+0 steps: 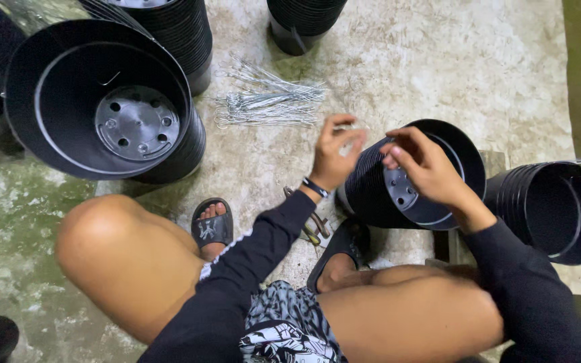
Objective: The person sits on the floor and assembles metal wire hangers into black plastic plant pots. They bend wire ties into loops, insert them through holes in the pot base, and secure them with pliers. Completed pots are stacked nearby.
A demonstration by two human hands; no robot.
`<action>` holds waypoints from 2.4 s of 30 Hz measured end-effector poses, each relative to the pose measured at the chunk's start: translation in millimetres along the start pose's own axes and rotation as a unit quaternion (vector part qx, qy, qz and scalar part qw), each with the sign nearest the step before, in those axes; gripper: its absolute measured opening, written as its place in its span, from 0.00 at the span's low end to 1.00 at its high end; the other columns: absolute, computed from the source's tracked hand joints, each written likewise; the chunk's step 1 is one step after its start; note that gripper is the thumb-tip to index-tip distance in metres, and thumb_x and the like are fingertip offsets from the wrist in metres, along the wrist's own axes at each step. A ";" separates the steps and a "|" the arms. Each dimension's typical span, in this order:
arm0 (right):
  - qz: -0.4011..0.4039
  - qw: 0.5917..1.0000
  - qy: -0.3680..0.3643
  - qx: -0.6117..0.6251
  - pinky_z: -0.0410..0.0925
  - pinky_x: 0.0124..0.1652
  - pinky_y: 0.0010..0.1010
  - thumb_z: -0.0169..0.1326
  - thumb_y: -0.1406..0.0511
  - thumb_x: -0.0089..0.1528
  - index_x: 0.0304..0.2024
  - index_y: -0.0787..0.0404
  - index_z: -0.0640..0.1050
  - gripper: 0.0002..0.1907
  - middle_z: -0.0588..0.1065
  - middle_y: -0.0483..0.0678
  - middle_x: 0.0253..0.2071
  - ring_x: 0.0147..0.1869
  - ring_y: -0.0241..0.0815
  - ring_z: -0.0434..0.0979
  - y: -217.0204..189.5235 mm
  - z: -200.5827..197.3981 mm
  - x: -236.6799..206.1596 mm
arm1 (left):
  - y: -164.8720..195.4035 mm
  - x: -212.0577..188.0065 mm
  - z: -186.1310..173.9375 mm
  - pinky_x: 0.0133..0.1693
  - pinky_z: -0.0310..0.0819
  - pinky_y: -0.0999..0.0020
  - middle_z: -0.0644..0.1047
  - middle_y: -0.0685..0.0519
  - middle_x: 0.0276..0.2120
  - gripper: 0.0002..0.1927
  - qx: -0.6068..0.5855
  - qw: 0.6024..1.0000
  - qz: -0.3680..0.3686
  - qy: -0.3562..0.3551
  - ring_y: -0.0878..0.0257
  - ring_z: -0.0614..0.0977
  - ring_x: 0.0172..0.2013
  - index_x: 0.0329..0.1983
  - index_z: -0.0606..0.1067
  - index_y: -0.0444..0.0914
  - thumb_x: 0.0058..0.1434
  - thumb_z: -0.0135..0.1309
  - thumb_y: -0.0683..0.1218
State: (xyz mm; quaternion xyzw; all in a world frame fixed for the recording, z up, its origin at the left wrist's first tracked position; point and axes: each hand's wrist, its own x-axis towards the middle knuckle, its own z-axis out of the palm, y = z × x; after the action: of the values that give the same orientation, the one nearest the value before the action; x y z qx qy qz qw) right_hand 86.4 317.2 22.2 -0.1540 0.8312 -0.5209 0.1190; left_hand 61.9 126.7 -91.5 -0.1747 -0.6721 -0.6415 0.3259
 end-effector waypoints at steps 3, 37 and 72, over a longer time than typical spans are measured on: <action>-0.010 0.998 0.005 0.068 0.74 0.46 0.26 0.49 0.66 0.73 0.54 0.69 0.73 0.12 0.78 0.48 0.44 0.46 0.34 0.79 8.6 5.8 -0.3 | 37.6 -15.6 -3.5 0.50 0.79 0.65 0.74 0.45 0.53 0.10 -0.023 0.999 0.018 -0.036 0.53 0.81 0.51 0.47 0.81 0.37 0.62 0.62 0.37; -0.007 0.996 -0.048 -0.073 0.71 0.36 0.27 0.49 0.68 0.69 0.59 0.64 0.71 0.15 0.76 0.44 0.33 0.36 0.32 0.76 -47.9 26.5 -51.3 | 37.8 -60.0 14.9 0.43 0.77 0.67 0.81 0.51 0.41 0.14 -0.498 0.752 -0.431 -0.002 0.64 0.82 0.40 0.51 0.79 0.31 0.69 0.55 0.46; -0.323 0.716 -0.059 -0.616 0.71 0.36 0.33 0.51 0.66 0.58 0.41 0.63 0.73 0.09 0.76 0.48 0.33 0.37 0.43 0.77 -20.3 47.4 -58.4 | 9.8 -75.5 22.1 0.39 0.74 0.69 0.80 0.53 0.36 0.12 -0.469 0.692 -0.549 0.007 0.64 0.80 0.38 0.38 0.77 0.38 0.66 0.59 0.52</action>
State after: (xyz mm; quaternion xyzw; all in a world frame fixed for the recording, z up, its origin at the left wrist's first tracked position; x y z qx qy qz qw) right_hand 160.0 291.8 22.3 -0.4828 0.8592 0.1100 -0.1286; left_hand 118.5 163.2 -133.4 0.1001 -0.2573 -0.9393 -0.2038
